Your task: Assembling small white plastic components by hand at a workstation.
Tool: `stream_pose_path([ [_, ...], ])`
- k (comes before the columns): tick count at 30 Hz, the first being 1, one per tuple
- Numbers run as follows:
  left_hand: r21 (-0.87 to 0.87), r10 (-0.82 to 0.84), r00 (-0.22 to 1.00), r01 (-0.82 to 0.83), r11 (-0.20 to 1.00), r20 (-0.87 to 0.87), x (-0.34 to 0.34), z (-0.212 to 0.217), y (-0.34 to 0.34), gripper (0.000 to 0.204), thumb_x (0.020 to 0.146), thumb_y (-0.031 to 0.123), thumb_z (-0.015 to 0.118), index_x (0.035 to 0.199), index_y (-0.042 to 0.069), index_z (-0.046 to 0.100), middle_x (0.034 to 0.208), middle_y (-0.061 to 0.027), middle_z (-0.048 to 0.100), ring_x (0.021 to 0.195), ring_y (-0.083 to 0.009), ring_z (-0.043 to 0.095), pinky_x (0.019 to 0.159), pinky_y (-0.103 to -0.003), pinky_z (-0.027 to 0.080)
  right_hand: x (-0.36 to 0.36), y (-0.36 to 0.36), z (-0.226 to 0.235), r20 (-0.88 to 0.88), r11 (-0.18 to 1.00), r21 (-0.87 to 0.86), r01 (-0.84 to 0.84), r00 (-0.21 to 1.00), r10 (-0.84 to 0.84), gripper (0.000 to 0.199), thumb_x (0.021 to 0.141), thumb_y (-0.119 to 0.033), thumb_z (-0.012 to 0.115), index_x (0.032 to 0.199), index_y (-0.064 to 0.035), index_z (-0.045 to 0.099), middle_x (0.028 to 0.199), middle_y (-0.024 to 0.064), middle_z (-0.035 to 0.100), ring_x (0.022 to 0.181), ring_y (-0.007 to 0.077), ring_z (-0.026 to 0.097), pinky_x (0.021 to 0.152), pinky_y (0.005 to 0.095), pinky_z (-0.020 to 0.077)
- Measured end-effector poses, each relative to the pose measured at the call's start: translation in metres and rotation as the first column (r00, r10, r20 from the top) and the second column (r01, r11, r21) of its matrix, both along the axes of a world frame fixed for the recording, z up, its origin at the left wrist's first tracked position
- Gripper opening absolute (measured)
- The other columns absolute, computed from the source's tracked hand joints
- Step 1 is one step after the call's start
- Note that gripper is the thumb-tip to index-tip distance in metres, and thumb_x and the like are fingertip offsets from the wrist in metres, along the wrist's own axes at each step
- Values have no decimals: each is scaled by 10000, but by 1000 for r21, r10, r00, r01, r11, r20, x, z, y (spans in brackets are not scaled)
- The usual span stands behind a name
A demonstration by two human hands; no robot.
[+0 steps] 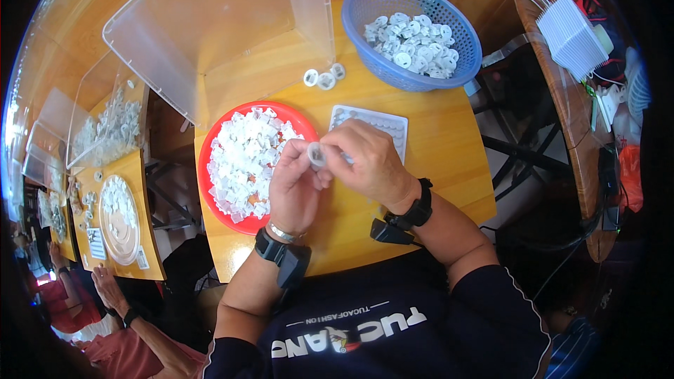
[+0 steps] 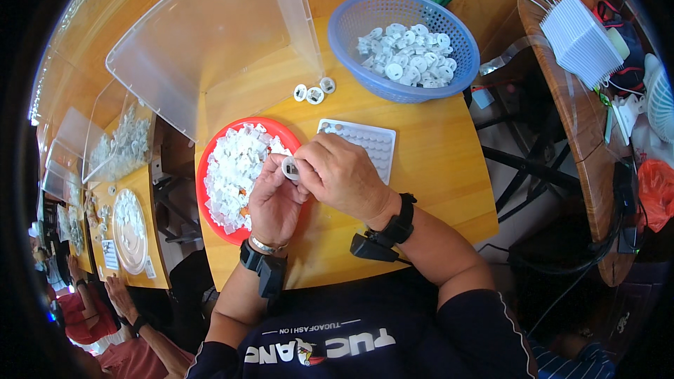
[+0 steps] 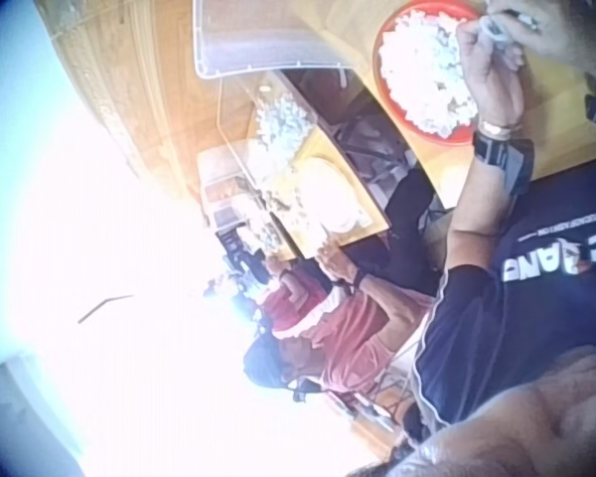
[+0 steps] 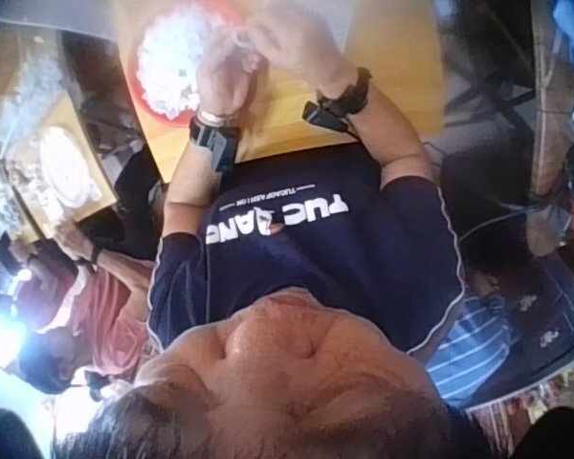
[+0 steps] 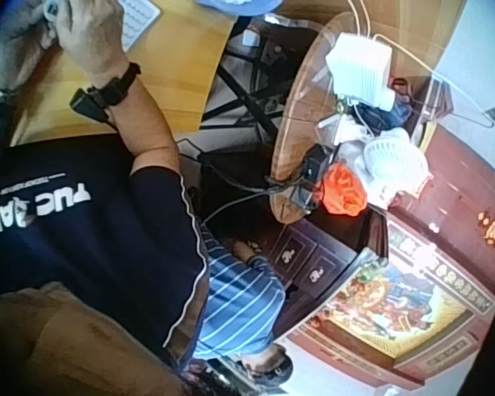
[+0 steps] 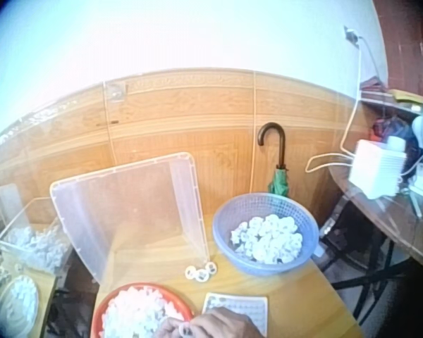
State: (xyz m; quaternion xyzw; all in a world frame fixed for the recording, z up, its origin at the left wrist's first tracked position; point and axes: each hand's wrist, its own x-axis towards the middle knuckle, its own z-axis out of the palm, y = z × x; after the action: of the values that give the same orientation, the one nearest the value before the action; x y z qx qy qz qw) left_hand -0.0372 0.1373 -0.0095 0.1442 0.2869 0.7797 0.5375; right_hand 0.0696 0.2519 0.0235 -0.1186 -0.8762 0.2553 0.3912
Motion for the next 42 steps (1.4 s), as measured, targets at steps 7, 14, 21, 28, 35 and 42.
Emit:
stream_pose_path([
  [7, 4, 0, 1000, 0, 1000, 12, 0, 0, -1, 152, 979, 208, 545, 1024, 65, 518, 898, -71, 626, 726, -138, 578, 669, -254, 456, 0, -1, 0, 20, 1000, 14, -9, 1000, 8, 118, 811, -60, 682, 877, -61, 585, 772, 86, 579, 706, 273, 604, 612, 378, 500],
  [14, 12, -6, 1000, 6, 1000, 0, -1, -3, 0, 150, 976, 206, 550, 1025, 69, 513, 889, -72, 625, 726, -142, 574, 672, -263, 457, 0, -1, -2, 32, 1000, -12, -15, 999, 16, 124, 812, -61, 682, 878, -55, 577, 773, 89, 575, 711, 277, 602, 609, 387, 495],
  [21, 2, 32, 998, -32, 999, -50, 1, 0, -1, 138, 972, 200, 551, 1011, 74, 509, 876, -74, 622, 727, -150, 568, 662, -264, 437, -1, 0, -6, -24, 965, -258, -55, 998, 51, 69, 842, -50, 670, 860, -28, 608, 751, 109, 612, 662, 275, 622, 583, 364, 492],
  [28, -8, 26, 998, -27, 1000, -61, 1, -2, -1, 126, 971, 190, 544, 1013, 75, 515, 866, -72, 617, 724, -149, 566, 654, -262, 433, -1, 2, -5, -15, 868, -488, -95, 995, 101, 81, 849, -68, 695, 855, -10, 639, 763, 111, 641, 640, 243, 642, 581, 329, 492],
  [35, -25, 34, 997, -36, 999, -69, 0, -1, 0, 117, 973, 173, 532, 1025, 69, 522, 872, -75, 622, 724, -149, 566, 653, -261, 434, -1, 1, -4, 33, 951, -308, -35, 998, 47, 44, 852, -55, 680, 866, -21, 656, 775, 103, 648, 680, 236, 649, 613, 317, 492],
  [42, -17, 33, 993, -35, 999, -110, -2, -4, -1, 194, 970, 227, 563, 1042, 55, 506, 862, -93, 632, 729, -170, 600, 643, -261, 460, -2, 2, -5, 17, 945, -322, -58, 998, 67, 52, 869, -68, 648, 849, -42, 608, 762, 112, 625, 669, 302, 633, 583, 381, 488],
])
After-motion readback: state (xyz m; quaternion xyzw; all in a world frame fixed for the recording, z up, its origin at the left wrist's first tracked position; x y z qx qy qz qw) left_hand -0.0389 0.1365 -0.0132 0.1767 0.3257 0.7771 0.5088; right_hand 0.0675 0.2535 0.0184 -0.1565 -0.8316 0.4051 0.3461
